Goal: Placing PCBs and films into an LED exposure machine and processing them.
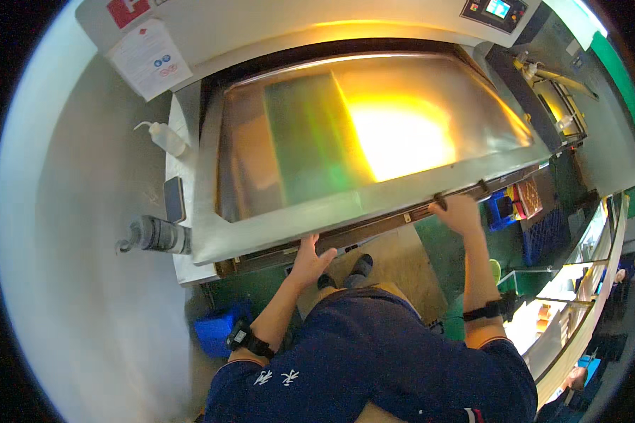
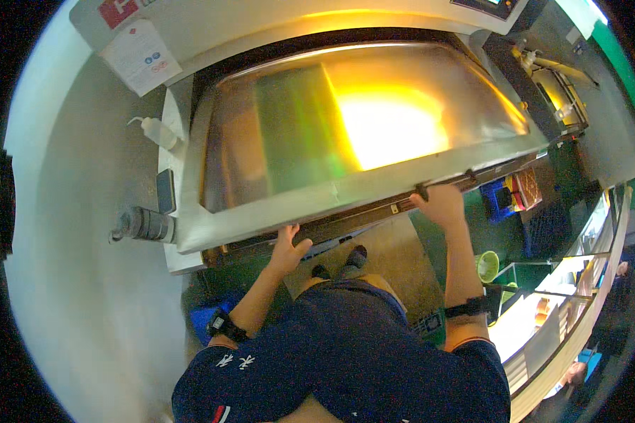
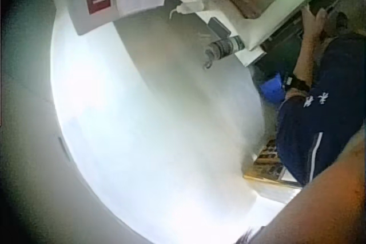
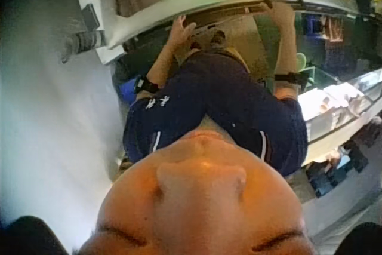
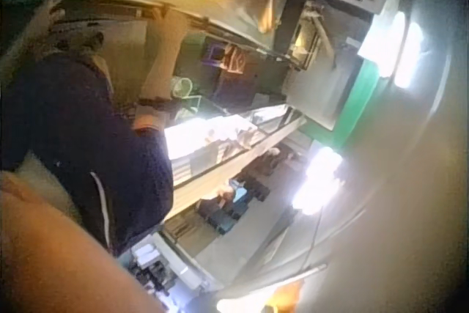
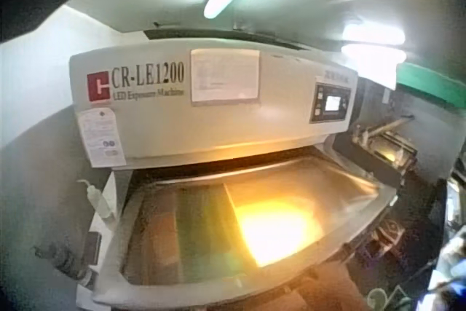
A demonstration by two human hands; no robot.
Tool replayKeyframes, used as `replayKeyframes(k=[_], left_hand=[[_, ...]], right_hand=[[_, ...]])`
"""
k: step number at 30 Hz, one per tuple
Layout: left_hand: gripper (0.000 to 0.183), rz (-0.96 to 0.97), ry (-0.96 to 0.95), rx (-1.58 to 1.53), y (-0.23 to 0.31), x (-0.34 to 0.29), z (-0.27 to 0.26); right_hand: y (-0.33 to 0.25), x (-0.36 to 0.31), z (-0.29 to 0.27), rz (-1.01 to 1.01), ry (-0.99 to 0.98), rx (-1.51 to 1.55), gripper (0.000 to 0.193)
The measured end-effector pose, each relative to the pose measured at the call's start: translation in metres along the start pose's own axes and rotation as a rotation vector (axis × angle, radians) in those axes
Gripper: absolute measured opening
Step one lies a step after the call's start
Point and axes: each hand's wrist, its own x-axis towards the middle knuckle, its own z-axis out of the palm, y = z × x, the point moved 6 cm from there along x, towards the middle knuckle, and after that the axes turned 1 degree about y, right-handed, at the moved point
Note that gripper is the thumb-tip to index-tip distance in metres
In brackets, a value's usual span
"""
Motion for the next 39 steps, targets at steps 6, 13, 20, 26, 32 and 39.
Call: replayKeyframes(k=[6, 13, 20, 26, 32, 39], left_hand=[[0.095, 0.475, 0.339, -0.573, 0.143, 0.036, -0.023], [0.101, 0.654, 0.467, -0.702, 0.216, 0.070, -0.041], [0.099, 0.668, 0.605, -0.714, 0.242, 0.074, -0.078], [0.096, 0.753, 0.355, -0.745, 0.307, 0.095, -0.081], [0.093, 0.786, 0.261, -0.825, 0.305, 0.110, -0.100], [0.073, 0.873, 0.162, -0.634, 0.263, 0.131, -0.101]], right_hand=[[-0.057, -0.051, -0.103, -0.443, 0.633, 0.854, 0.023], [-0.112, 0.116, 0.164, -0.306, -0.027, 0.268, 0.060], [-0.007, 0.201, 0.174, 0.122, 0.023, 0.836, 0.059], [0.004, 0.256, 0.211, 0.420, -0.249, 0.336, 0.084], [0.012, 0.161, 0.228, 0.253, 0.310, 1.774, 0.059], [-0.034, 0.046, 0.242, 0.383, -0.366, 1.049, 0.059]])
